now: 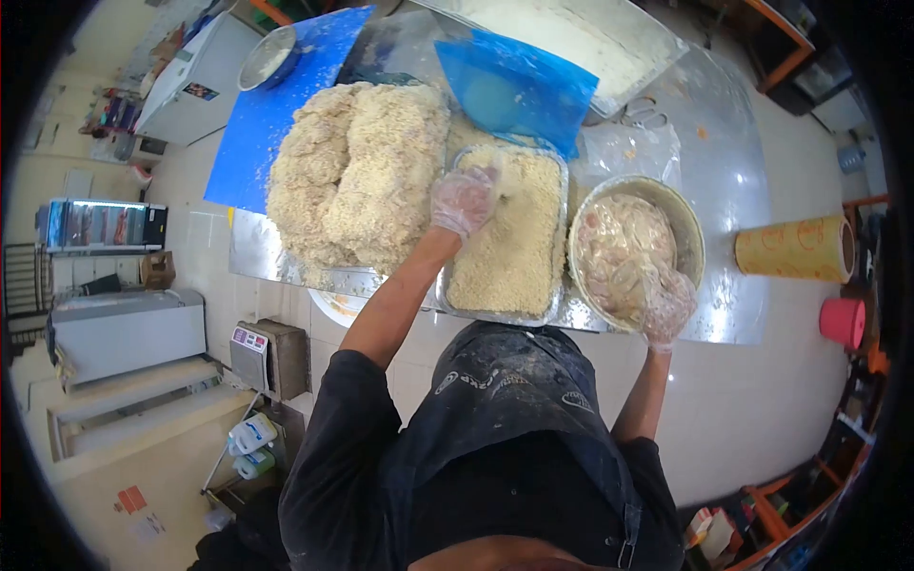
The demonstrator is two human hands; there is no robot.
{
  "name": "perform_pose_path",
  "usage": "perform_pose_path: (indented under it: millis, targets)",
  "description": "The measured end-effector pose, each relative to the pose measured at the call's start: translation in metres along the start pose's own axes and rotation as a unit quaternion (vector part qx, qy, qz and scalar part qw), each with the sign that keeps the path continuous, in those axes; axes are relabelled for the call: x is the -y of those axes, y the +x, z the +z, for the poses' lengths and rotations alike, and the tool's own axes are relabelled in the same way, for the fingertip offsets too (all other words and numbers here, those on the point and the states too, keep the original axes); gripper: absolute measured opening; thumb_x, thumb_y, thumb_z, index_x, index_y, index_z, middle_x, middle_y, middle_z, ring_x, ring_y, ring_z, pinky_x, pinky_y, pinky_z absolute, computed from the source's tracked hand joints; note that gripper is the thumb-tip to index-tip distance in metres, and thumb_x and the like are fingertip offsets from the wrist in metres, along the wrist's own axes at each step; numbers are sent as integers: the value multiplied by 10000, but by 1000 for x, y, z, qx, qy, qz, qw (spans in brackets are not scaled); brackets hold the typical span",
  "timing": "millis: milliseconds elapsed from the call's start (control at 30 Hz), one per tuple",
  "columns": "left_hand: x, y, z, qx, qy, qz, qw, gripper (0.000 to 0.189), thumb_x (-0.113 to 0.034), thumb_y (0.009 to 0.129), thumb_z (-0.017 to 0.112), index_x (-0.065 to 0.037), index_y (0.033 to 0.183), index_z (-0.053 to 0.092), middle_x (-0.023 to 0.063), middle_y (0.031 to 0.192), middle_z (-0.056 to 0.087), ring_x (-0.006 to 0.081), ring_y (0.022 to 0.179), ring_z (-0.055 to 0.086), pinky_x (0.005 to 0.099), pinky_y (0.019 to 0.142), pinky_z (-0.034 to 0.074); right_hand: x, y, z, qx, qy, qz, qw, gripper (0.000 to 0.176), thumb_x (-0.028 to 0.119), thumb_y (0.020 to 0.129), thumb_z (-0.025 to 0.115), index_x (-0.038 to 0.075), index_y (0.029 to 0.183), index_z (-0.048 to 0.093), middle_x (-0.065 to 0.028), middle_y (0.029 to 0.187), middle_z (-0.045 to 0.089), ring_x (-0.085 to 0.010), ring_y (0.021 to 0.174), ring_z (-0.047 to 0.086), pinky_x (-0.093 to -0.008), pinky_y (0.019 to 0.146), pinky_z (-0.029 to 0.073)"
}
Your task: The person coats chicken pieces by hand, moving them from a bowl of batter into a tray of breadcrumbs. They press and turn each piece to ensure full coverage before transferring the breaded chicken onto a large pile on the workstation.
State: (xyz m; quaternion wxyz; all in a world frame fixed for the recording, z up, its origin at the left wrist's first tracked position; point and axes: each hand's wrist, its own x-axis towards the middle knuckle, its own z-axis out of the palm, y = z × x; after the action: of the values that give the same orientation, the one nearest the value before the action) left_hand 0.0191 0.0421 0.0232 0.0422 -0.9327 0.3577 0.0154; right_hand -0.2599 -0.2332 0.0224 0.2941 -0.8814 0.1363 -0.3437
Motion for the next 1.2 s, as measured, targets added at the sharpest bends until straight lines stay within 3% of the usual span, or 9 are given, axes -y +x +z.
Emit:
perform_pose_path:
  millis: [167, 267, 400, 800, 933, 1000, 1067, 1133, 1200]
  targets:
    - [15, 15, -87, -59, -95, -9, 994, 431, -254, 808, 627, -86, 1204, 636, 128, 944, 700, 246, 809, 675, 348, 736, 559, 1, 0, 6, -20, -7, 22, 1000, 157, 98, 732, 744, 27, 859, 686, -141, 774, 619, -345, 729, 579, -460, 696, 450]
    - [44, 33, -135, 83, -267, -51, 959, 470, -202, 786, 651, -61, 1233, 626, 103, 953, 703, 202, 817, 662, 312, 710, 563, 7, 1, 4, -14, -8, 33, 999, 135, 87, 741, 744, 23, 842, 680, -144, 765, 614, -345, 722, 579, -456, 690, 454]
    - [97, 51, -162, 32, -382, -37, 923, 472, -149, 772, 661, -40, 1230, 636, 87, 970, 690, 156, 853, 643, 286, 749, 561, 8, 3, 5, -23, -18, 44, 999, 114, 75, 747, 745, 22, 825, 682, -147, 746, 611, -347, 709, 583, -453, 675, 458]
    - [244, 85, -115, -3, -488, -202, 849, 295, -186, 743, 703, -9, 979, 685, 104, 903, 679, 229, 744, 604, 390, 681, 520, -10, -9, 5, 16, -39, 39, 998, 264, 194, 760, 718, 41, 976, 720, -129, 907, 679, -329, 853, 615, -453, 794, 467]
    - [229, 87, -127, 61, 45, -105, 992, 361, -276, 786, 578, -42, 1035, 692, 198, 961, 706, 333, 895, 676, 448, 802, 535, -35, -29, 7, 16, -39, -23, 999, 429, 290, 783, 692, 19, 1116, 672, -143, 1081, 683, -337, 1028, 616, -441, 942, 453]
    - [206, 73, -136, -73, 44, -161, 983, 372, -299, 813, 531, -66, 1049, 700, 208, 1007, 699, 355, 1002, 665, 454, 851, 522, -66, -41, 19, 33, -38, -60, 997, 524, 299, 797, 685, 10, 1226, 603, -148, 1203, 639, -326, 1154, 564, -435, 1033, 389]
    - [182, 70, -157, -46, 55, -175, 982, 419, -356, 848, 544, -89, 1150, 659, 212, 1100, 677, 357, 1056, 648, 437, 914, 506, -74, -31, 19, 48, -59, -120, 990, 546, 283, 803, 671, 16, 1271, 576, -156, 1256, 614, -326, 1204, 538, -439, 1067, 361]
    - [208, 81, -108, -259, 44, 11, 965, 500, -416, 902, 529, -67, 1257, 585, 210, 1193, 641, 345, 1100, 623, 422, 941, 496, -37, 2, 11, 109, -87, -90, 986, 511, 245, 803, 649, 35, 1265, 586, -169, 1254, 608, -336, 1197, 539, -446, 1061, 363]
    - [189, 86, -102, -65, 1, -52, 997, 509, -426, 922, 537, -67, 1281, 561, 171, 1232, 633, 319, 1146, 598, 413, 958, 465, -19, 32, 21, 120, -129, -67, 982, 463, 205, 784, 638, 69, 1227, 625, -186, 1182, 643, -341, 1129, 586, -457, 1011, 414]
